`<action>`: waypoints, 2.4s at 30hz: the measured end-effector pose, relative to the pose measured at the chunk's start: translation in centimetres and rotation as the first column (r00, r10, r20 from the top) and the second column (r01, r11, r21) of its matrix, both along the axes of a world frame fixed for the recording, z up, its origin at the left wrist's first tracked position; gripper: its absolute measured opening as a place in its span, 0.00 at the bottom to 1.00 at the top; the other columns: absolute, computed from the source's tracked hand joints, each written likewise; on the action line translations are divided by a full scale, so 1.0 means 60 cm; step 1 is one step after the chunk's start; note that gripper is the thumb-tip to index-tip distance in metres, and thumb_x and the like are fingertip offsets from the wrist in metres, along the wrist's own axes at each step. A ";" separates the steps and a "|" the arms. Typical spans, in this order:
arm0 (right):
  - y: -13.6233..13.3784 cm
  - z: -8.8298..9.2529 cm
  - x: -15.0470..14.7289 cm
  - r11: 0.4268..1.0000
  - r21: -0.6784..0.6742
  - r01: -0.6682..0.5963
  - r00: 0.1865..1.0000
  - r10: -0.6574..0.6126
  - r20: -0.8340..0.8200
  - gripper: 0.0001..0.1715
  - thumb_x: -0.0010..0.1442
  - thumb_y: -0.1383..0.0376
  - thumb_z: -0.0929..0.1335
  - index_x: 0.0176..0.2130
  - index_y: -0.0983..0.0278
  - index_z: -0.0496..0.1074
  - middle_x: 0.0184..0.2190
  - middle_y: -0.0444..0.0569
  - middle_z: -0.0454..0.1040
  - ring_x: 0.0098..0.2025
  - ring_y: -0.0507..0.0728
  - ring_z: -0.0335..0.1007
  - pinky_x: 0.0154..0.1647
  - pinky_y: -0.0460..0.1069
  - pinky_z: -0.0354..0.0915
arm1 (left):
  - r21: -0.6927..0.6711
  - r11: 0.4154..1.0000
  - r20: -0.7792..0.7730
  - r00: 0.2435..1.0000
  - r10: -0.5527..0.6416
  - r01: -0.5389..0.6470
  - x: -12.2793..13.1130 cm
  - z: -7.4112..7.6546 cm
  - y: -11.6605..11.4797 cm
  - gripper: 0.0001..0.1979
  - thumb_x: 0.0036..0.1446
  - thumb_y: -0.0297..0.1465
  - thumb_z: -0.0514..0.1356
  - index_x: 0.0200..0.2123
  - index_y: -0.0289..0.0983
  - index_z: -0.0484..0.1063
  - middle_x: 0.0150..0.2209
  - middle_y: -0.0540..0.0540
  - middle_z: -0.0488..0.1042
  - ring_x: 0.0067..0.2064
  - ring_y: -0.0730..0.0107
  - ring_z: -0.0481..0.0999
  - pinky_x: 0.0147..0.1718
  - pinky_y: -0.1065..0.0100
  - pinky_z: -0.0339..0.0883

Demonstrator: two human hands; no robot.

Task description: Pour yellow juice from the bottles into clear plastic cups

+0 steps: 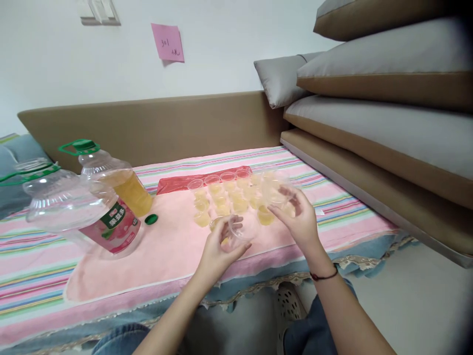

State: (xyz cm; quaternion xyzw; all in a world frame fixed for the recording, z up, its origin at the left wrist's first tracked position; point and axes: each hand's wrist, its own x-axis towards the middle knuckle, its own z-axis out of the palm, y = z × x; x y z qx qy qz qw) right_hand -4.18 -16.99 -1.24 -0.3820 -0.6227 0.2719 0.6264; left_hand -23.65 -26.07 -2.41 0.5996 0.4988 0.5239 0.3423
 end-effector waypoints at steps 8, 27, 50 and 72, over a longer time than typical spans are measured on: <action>-0.073 -0.008 -0.038 0.754 -0.234 -0.614 0.751 0.467 -0.466 0.28 0.49 0.52 0.77 0.48 0.56 0.72 0.51 0.52 0.78 0.58 0.64 0.70 0.62 0.63 0.61 | -0.090 0.995 0.016 0.999 -0.048 0.050 0.002 -0.012 -0.028 0.27 0.51 0.38 0.67 0.53 0.39 0.67 0.55 0.39 0.74 0.57 0.55 0.72 0.59 0.53 0.63; -0.061 -0.024 -0.020 0.696 -0.238 -0.678 0.731 0.672 -0.116 0.47 0.49 0.53 0.77 0.63 0.53 0.59 0.58 0.56 0.71 0.61 0.64 0.66 0.61 0.63 0.62 | -0.031 0.999 0.003 0.999 0.032 -0.032 -0.013 0.006 -0.039 0.22 0.46 0.36 0.68 0.45 0.39 0.68 0.45 0.45 0.77 0.47 0.61 0.76 0.47 0.62 0.68; -0.069 -0.022 -0.009 0.575 -0.343 -0.743 0.633 0.770 -0.081 0.41 0.42 0.65 0.81 0.55 0.52 0.71 0.60 0.53 0.71 0.57 0.62 0.71 0.57 0.59 0.69 | 0.002 0.998 -0.036 0.998 -0.055 0.056 -0.039 -0.004 -0.055 0.42 0.37 0.44 0.74 0.57 0.41 0.67 0.57 0.38 0.72 0.56 0.51 0.72 0.56 0.54 0.65; 0.297 0.040 0.315 0.944 -0.294 0.148 0.791 0.066 0.609 0.25 0.50 0.63 0.77 0.47 0.66 0.75 0.47 0.53 0.77 0.46 0.62 0.75 0.49 0.59 0.71 | 0.038 0.881 0.095 0.880 0.466 -0.471 -0.168 0.014 -0.027 0.22 0.51 0.44 0.66 0.48 0.43 0.68 0.50 0.45 0.73 0.41 0.63 0.78 0.41 0.62 0.75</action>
